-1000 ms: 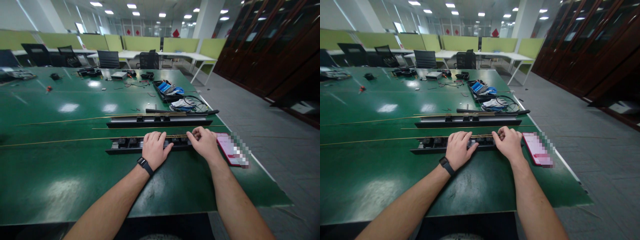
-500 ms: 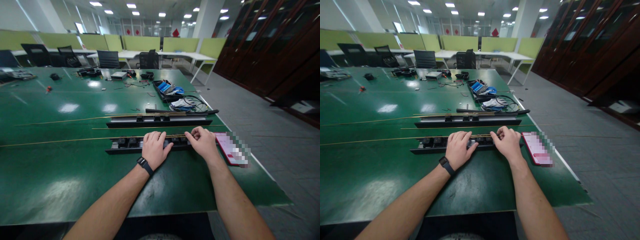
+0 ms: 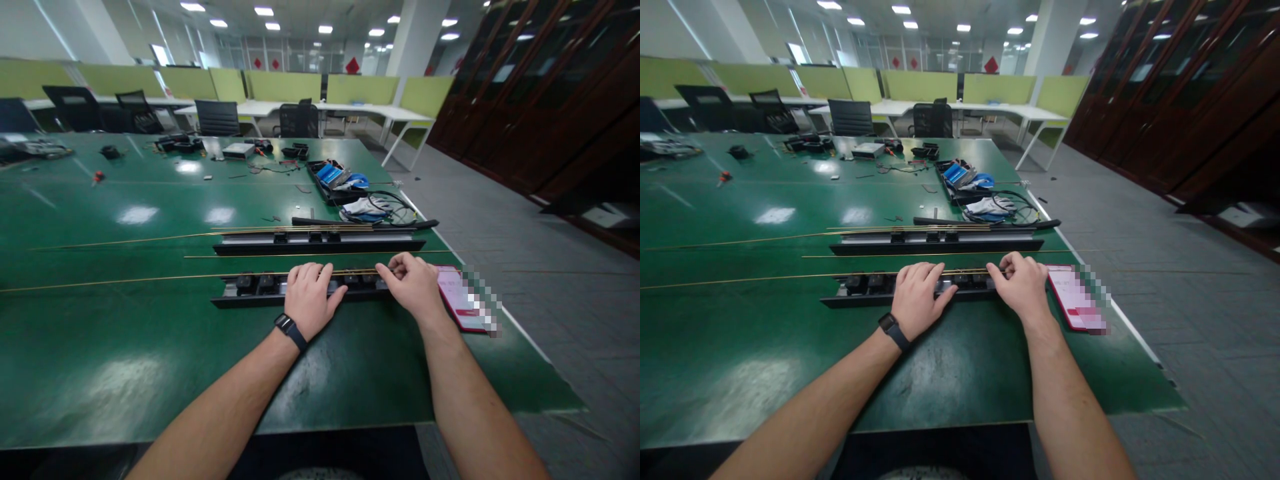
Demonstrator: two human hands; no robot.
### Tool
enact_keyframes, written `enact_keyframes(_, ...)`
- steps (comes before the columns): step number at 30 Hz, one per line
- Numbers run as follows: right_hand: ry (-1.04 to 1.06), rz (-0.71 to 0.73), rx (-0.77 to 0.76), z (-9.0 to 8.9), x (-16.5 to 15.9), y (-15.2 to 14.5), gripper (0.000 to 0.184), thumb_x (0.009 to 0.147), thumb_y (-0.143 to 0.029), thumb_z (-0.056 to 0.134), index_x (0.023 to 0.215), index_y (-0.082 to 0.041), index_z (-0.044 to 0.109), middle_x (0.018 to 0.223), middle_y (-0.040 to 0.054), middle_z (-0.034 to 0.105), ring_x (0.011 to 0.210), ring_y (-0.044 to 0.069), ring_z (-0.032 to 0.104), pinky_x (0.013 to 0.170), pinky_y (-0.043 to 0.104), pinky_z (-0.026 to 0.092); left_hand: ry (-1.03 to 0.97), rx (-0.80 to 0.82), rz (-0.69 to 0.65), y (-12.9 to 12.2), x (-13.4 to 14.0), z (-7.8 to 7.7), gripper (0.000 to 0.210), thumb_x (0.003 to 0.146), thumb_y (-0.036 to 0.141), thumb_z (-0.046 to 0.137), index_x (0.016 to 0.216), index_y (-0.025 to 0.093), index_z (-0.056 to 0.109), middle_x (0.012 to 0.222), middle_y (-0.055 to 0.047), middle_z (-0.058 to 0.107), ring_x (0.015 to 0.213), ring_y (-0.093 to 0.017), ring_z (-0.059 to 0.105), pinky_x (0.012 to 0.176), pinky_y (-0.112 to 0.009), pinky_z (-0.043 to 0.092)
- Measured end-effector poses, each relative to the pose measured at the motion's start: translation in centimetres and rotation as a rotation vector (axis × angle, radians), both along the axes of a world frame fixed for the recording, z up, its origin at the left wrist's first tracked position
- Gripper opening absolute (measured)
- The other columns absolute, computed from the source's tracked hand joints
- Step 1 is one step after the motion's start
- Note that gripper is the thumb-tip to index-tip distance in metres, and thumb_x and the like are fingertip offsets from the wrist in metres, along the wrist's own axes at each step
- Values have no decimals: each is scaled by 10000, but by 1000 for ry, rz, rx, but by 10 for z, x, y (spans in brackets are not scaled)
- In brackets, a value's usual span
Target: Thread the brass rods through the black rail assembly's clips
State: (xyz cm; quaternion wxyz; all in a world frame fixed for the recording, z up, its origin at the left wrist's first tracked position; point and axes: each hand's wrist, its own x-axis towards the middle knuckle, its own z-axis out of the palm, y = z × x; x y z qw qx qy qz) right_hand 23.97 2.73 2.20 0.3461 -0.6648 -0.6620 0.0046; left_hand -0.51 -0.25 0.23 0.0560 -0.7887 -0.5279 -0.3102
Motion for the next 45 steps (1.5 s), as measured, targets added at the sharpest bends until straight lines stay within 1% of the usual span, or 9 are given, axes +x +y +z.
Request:
enact_keyframes(8, -38, -9, 1, -3, 1, 0, 371, 875, -603, 643, 783, -246, 603, 654, 9, 625, 793, 248, 592, 827, 408, 311, 8, 3, 7, 0, 0, 0, 442, 1008, 501, 605, 1328, 199, 644, 1244, -118, 720, 1235, -295, 613, 1075, -478, 395)
enact_keyframes(14, -84, -1, -3, -5, -4, -1, 425, 902, -650, 639, 785, -242, 610, 684, 10, 638, 797, 240, 585, 822, 402, 296, 14, 14, 19, 1, 1, 0, 451, 997, 504, 620, 1327, 198, 652, 1245, -116, 725, 1233, -292, 620, 1083, -479, 403)
enact_keyframes(17, -98, 15, -4, -7, -7, -1, 422, 914, -649, 629, 791, -246, 609, 691, 11, 639, 809, 245, 588, 833, 407, 298, 17, 17, 20, 1, 1, -1, 454, 999, 506, 614, 1329, 197, 652, 1248, -117, 725, 1243, -294, 617, 1087, -480, 402)
enact_keyframes(25, -24, 8, -1, -7, -5, 2, 403, 881, -635, 661, 793, -245, 601, 675, 7, 626, 789, 237, 592, 824, 402, 323, 24, 6, 21, 0, 2, 0, 456, 1016, 513, 579, 1340, 201, 650, 1267, -127, 721, 1258, -299, 610, 1096, -484, 396)
enact_keyframes(35, 14, -1, -2, -3, 2, 2, 393, 853, -631, 665, 787, -248, 604, 662, 11, 622, 785, 246, 589, 826, 412, 334, 23, 14, 15, -1, 2, 1, 448, 1015, 503, 588, 1333, 194, 646, 1260, -121, 723, 1249, -293, 615, 1086, -482, 399)
enact_keyframes(40, -6, -5, 4, -4, 3, 3, 414, 861, -654, 653, 784, -250, 604, 666, 14, 627, 802, 254, 595, 841, 420, 325, 24, 10, 11, 0, 3, 0, 454, 1009, 503, 600, 1337, 191, 642, 1264, -123, 719, 1248, -296, 612, 1084, -485, 399)
enact_keyframes(45, -39, 3, -1, -4, 3, 1, 395, 875, -632, 656, 793, -248, 610, 674, 15, 633, 814, 256, 595, 842, 418, 316, 26, 0, 12, 0, 3, 1, 456, 1012, 508, 591, 1345, 200, 641, 1274, -128, 715, 1255, -300, 609, 1087, -485, 398)
